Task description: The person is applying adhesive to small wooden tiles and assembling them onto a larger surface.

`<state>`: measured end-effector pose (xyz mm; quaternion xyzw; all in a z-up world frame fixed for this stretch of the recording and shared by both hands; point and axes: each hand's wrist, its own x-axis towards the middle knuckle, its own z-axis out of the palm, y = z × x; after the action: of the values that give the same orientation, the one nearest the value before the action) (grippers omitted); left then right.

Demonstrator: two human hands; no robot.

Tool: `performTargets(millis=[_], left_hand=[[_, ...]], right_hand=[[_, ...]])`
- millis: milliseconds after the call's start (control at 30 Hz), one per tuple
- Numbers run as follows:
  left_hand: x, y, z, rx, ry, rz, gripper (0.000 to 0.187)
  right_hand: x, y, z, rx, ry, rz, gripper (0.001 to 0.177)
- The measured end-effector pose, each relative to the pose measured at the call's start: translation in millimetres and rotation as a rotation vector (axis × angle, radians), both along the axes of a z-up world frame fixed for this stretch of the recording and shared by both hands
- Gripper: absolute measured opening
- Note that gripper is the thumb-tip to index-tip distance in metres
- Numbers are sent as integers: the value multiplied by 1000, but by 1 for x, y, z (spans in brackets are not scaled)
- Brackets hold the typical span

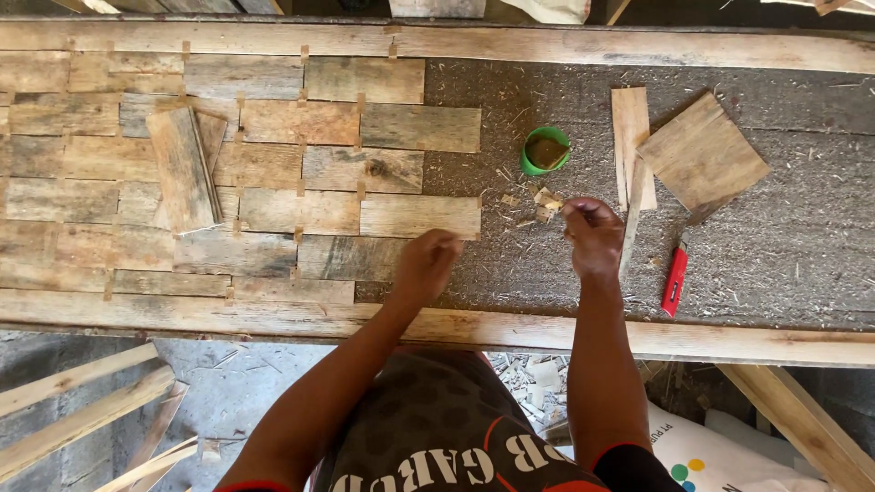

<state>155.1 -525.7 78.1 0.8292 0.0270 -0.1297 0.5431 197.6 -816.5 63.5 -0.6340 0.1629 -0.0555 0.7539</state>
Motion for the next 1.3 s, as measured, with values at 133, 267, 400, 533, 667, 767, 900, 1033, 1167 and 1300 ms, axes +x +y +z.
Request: performTargets(millis=[133, 267, 400, 533, 667, 767, 900, 1033, 1167, 1300], left_hand=[[36, -71, 36, -300, 468, 9, 33], [54, -116, 17, -525, 596, 141, 37], [64, -136, -13, -624, 501, 278, 26], [78, -150, -26, -722, 388, 369, 21], [90, -164, -15, -700, 378, 447, 19], [98, -172, -17, -730, 408, 508, 18], [109, -180, -12, -816, 469, 586, 13], [120, -189, -48, -863, 433, 665, 11], [131, -188, -74, -735, 236, 669, 13], [139, -183, -78, -415, 60, 588, 15]], right_hand=[[-8, 2, 4, -8, -269, 178, 10], [-4, 16, 36, 23, -571, 388, 14], [-10, 12, 39, 3, -572, 406, 16], [-10, -1, 15, -62, -311, 272, 24], [10, 8, 20, -46, -17, 180, 18], [25, 13, 6, -2, 62, 117, 10], [43, 18, -1, 177, 70, -26, 4], [61, 15, -31, 33, 29, -70, 6], [80, 15, -52, -215, -101, -72, 10], [96, 21, -42, -441, 57, -115, 27]])
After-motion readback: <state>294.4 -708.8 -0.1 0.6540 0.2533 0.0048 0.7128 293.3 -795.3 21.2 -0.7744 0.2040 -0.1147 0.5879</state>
